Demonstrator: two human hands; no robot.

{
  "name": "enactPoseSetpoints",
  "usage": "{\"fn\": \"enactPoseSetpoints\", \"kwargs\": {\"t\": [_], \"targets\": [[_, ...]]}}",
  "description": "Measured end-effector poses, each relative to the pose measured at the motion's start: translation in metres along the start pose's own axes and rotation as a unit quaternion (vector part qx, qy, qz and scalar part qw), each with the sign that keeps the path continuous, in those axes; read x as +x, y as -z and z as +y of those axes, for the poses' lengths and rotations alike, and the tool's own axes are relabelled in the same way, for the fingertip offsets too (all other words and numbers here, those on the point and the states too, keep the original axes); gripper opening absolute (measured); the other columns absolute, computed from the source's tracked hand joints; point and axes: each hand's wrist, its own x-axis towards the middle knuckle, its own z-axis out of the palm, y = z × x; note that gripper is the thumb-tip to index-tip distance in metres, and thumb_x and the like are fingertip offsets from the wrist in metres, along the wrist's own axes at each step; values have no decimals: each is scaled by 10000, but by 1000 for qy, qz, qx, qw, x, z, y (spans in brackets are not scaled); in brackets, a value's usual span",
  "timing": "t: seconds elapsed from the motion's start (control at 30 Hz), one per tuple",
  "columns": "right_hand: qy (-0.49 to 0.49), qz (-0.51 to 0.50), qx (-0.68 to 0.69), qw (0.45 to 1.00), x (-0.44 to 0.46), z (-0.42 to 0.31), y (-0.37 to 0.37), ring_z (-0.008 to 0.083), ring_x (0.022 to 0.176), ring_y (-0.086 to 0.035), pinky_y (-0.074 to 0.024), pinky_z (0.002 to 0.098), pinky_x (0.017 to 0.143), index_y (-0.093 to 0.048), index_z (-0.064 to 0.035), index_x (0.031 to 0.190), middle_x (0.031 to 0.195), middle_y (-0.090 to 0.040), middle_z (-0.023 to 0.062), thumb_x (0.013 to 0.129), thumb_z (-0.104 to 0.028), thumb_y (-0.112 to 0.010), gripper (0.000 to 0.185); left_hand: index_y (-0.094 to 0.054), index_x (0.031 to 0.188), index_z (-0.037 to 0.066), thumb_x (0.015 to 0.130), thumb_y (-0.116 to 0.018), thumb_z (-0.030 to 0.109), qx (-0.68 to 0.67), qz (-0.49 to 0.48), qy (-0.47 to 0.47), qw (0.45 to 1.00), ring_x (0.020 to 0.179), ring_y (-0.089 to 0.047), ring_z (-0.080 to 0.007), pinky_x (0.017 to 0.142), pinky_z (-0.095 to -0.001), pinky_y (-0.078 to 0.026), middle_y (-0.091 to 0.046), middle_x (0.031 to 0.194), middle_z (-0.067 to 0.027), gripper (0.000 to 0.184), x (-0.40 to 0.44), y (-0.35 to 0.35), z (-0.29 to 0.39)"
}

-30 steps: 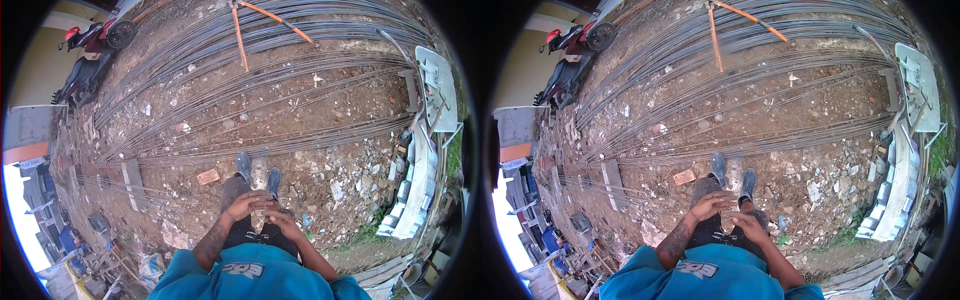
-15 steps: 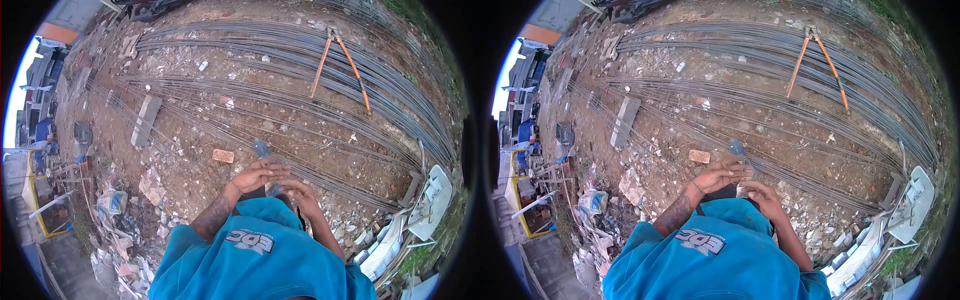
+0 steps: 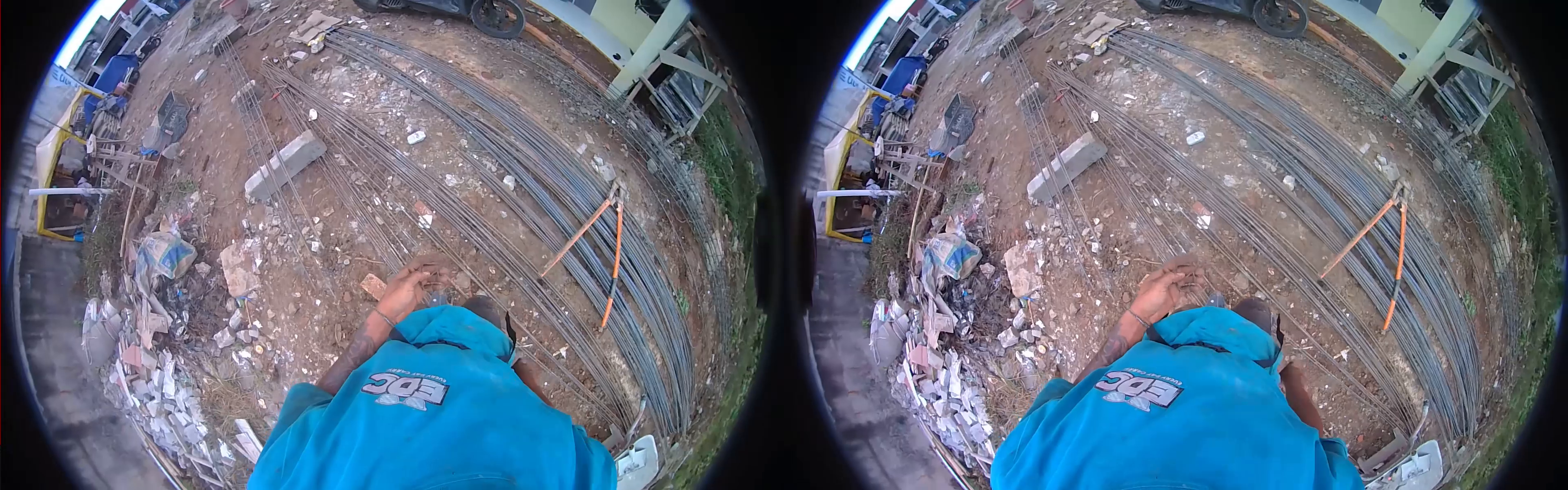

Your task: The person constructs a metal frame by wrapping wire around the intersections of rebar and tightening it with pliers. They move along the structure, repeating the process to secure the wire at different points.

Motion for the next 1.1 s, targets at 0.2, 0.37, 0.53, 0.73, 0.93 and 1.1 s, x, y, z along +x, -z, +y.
{"fn": "enactPoseSetpoints", "kwargs": {"t": [0.2, 0.37, 0.53, 0.73, 0.93, 1.1], "targets": [[6, -241, -80, 967, 1, -33, 73, 327, 1051, -583, -454, 404, 884, -562, -9, 1174, 1158, -568, 253, 836, -342, -597, 476, -467, 1248, -4, 865, -380, -8, 7, 219, -98, 971, 1082, -543, -219, 864, -331, -435, -548, 1191, -117, 393, 7, 25, 43], [74, -185, -204, 958, 130, -170, 225, 333, 1018, -599, -462, 391, 872, -556, -17, 1186, 1175, -566, 236, 826, -305, -623, 466, -492, 1242, 10, 957, -330, 274, 51, 159, -16, 986, 1055, -533, -193, 861, -340, -409, -581, 1151, -108, 421, 85, 33, 74], [274, 57, 300, 912, 173, -402, 424, 266, 945, -603, -481, 337, 787, -559, 2, 1151, 1076, -606, 173, 796, -95, -649, 379, -497, 1245, 8, 995, -243, 431, 109, 116, 20, 987, 1066, -524, -197, 931, -354, -396, -579, 1128, -99, 554, 229, -4, 142], [564, 7, 211, 798, 202, -569, 529, 291, 864, -625, -483, 373, 764, -591, -6, 1116, 1005, -627, 182, 779, -93, -675, 358, -533, 1205, -16, 985, -345, 344, 376, 73, -54, 922, 1031, -557, -235, 909, -345, -425, -575, 1165, -165, 461, 336, -43, 243], [608, -118, 181, 764, 260, -680, 551, 308, 853, -622, -486, 391, 750, -652, -10, 916, 898, -647, 144, 792, -88, -662, 147, -564, 1120, -54, 983, -373, 332, 348, 200, -91, 911, 984, -563, -223, 883, -336, -427, -607, 1092, -173, 452, 354, 5, 306], [672, -89, 174, 714, 308, -774, 559, 297, 777, -605, -483, 385, 711, -657, -15, 872, 832, -621, 123, 789, -97, -673, 118, -553, 1128, -82, 991, -346, 371, 238, 281, -83, 926, 1108, -540, -270, 974, -335, -380, -586, 1157, -206, 517, 392, 51, 352]]}}
